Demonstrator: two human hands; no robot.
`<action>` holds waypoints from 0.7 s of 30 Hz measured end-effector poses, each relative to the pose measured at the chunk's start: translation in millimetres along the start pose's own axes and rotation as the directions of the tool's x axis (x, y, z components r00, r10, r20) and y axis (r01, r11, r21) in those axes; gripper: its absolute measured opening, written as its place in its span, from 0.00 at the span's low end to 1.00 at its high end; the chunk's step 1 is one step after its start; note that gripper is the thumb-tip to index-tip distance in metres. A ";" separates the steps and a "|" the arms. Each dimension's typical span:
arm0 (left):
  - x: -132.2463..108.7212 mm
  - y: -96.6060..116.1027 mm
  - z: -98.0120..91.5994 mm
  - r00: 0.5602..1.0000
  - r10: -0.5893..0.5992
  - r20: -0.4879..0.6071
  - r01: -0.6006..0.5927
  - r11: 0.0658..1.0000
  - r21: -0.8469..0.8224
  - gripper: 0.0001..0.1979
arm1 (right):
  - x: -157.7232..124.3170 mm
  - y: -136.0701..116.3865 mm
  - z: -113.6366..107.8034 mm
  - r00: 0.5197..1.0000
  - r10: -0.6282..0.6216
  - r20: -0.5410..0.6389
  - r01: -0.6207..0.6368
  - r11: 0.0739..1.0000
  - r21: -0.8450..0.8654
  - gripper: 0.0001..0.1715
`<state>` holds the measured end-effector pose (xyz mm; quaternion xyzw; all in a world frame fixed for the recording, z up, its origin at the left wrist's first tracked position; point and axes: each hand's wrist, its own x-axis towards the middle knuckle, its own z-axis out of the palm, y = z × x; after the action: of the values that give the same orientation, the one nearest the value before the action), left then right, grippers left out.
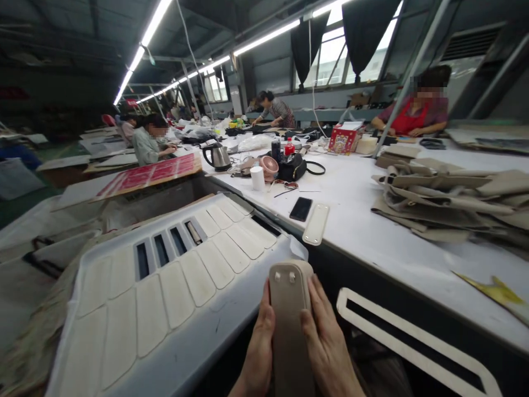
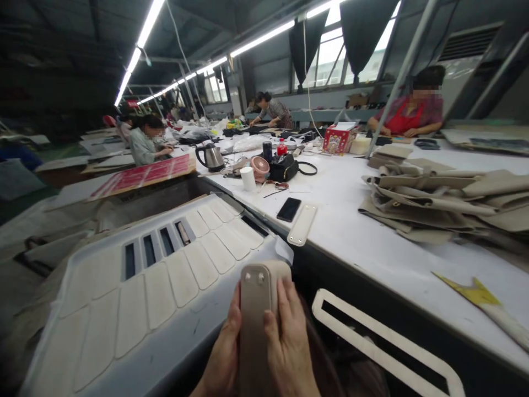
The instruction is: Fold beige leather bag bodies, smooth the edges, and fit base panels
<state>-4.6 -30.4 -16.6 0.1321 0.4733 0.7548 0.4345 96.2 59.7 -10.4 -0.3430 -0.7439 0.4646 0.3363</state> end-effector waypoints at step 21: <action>6.8 -8.5 31.4 0.960 0.254 -0.119 -0.170 0.865 0.472 0.31 | 5.3 -14.5 -21.8 0.989 0.119 -0.084 -0.097 0.969 0.228 0.23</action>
<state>15.0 -4.8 -8.8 0.2143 0.6567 0.6741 0.2615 108.4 69.2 11.4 -0.3654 -0.6498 0.5457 0.3828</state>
